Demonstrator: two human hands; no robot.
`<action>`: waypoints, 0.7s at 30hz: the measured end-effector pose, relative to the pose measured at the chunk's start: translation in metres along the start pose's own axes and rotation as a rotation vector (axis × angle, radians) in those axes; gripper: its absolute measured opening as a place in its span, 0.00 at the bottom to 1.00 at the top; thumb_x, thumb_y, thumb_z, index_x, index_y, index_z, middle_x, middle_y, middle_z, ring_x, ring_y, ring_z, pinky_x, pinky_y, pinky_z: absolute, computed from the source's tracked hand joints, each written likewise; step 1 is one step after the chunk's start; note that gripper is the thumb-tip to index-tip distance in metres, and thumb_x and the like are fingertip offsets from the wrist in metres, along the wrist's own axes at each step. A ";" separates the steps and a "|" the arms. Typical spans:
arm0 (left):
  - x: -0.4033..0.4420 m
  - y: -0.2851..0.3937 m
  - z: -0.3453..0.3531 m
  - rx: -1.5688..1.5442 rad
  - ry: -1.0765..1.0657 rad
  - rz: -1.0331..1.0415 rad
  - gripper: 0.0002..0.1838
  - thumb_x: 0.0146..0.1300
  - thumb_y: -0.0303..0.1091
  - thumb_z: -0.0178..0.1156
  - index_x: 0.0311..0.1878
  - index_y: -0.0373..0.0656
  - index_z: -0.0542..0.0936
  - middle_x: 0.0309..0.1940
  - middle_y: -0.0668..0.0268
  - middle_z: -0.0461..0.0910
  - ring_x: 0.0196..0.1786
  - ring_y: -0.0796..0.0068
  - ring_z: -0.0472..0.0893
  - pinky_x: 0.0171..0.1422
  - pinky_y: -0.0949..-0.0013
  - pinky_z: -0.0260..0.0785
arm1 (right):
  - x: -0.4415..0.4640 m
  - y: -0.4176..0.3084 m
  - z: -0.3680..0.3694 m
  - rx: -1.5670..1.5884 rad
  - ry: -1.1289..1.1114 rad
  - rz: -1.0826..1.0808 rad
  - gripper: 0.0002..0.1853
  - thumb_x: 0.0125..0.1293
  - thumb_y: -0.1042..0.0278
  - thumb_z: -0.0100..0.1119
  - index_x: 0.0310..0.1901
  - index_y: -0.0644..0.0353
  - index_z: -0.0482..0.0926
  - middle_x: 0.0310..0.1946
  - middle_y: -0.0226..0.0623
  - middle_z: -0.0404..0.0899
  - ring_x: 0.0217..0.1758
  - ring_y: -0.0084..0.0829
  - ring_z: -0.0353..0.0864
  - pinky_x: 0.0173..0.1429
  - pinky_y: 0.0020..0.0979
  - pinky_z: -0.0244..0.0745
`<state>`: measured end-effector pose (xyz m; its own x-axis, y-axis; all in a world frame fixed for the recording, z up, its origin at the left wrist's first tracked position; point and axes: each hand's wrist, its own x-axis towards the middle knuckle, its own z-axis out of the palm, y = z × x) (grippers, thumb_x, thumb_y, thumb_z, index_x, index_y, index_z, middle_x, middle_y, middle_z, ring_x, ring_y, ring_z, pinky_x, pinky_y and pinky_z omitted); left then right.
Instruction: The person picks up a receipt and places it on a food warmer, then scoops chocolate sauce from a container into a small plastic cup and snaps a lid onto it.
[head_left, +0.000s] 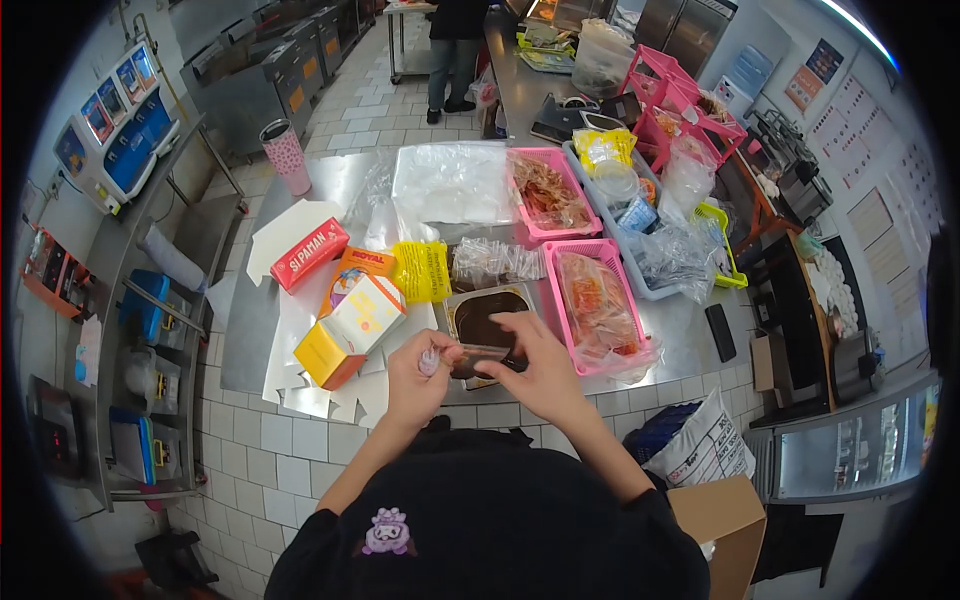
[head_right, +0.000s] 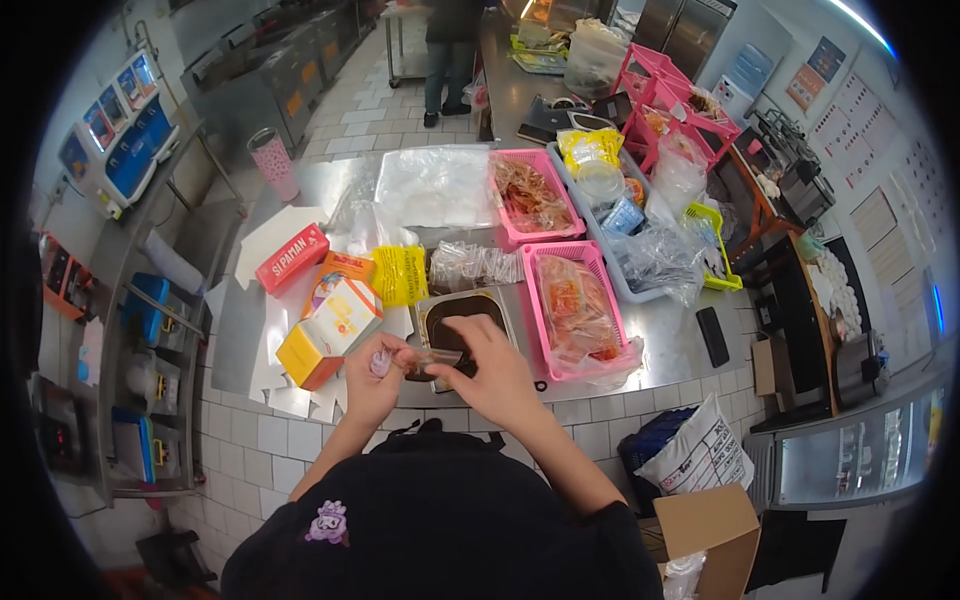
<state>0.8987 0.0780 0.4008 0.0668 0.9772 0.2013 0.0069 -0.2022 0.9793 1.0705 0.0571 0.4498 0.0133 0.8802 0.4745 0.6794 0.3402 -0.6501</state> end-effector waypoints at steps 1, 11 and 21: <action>0.001 0.001 0.000 0.003 -0.033 0.015 0.05 0.62 0.27 0.62 0.34 0.36 0.78 0.28 0.63 0.80 0.30 0.78 0.77 0.37 0.74 0.68 | 0.001 0.008 0.005 0.113 -0.159 0.001 0.06 0.59 0.73 0.63 0.32 0.65 0.77 0.26 0.39 0.73 0.29 0.38 0.76 0.34 0.32 0.71; -0.033 -0.032 -0.020 -0.598 0.037 -0.484 0.20 0.67 0.37 0.61 0.58 0.43 0.70 0.32 0.70 0.75 0.34 0.81 0.75 0.38 0.76 0.69 | 0.130 0.087 0.027 -0.178 -0.115 0.050 0.11 0.62 0.62 0.57 0.37 0.60 0.84 0.33 0.48 0.82 0.38 0.48 0.81 0.43 0.44 0.75; -0.062 -0.072 -0.040 -0.650 -0.118 -0.729 0.09 0.68 0.39 0.59 0.38 0.46 0.73 0.26 0.73 0.72 0.28 0.84 0.72 0.33 0.79 0.65 | 0.145 0.258 0.123 -0.392 -0.195 0.123 0.10 0.57 0.60 0.61 0.35 0.56 0.85 0.31 0.45 0.83 0.38 0.45 0.83 0.44 0.42 0.76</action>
<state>0.8546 0.0345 0.3190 0.3635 0.8287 -0.4257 -0.4616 0.5571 0.6903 1.1574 0.3130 0.2773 -0.0022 0.9649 0.2628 0.9083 0.1118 -0.4030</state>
